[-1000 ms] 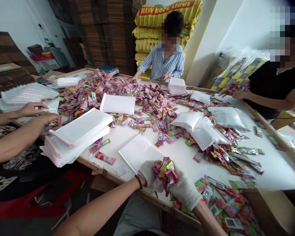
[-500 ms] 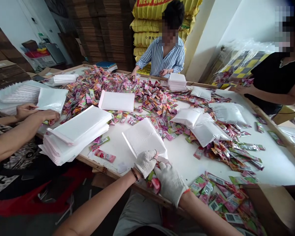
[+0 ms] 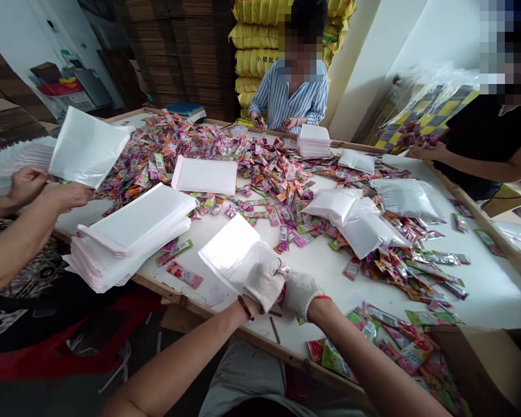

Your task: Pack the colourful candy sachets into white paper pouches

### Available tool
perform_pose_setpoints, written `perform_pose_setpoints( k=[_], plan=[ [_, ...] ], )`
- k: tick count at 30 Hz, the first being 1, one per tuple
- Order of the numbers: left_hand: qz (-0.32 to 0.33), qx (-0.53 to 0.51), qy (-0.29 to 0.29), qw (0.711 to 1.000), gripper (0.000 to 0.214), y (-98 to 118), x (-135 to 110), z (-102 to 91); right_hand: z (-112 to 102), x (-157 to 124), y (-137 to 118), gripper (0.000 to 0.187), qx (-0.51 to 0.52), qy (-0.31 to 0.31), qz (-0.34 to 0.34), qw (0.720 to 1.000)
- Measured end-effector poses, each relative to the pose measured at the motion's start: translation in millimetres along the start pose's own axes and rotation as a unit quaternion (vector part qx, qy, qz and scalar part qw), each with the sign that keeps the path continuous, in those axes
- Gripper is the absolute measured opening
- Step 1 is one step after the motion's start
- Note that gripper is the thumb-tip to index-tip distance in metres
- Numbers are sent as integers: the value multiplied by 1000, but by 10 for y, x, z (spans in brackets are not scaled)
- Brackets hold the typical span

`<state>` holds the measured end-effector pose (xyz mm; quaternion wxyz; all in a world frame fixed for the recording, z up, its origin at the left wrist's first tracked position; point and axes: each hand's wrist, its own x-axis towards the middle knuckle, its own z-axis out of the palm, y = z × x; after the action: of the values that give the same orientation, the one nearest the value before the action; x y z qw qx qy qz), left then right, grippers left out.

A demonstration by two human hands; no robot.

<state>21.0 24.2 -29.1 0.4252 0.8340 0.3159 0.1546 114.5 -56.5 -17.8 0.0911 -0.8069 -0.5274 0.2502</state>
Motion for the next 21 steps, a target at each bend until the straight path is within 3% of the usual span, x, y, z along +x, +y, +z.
perform_pose_setpoints(
  k=[4,9,11,16,21],
  plan=[
    [9,150,40,988,17,-42,-55,94,-129,55,43,26,14,-44,-8,999],
    [5,165,59,985,19,-312,-16,122,29,-158,59,54,-80,64,-42,994],
    [24,161,42,986,19,-361,-29,83,90,-205,54,51,-122,69,-39,989],
    [45,261,-1,964,18,-268,-75,-94,19,8,47,33,-100,29,-29,994],
    [35,239,41,969,30,-107,13,-35,-57,193,-97,29,-129,5,-5,992]
  ],
)
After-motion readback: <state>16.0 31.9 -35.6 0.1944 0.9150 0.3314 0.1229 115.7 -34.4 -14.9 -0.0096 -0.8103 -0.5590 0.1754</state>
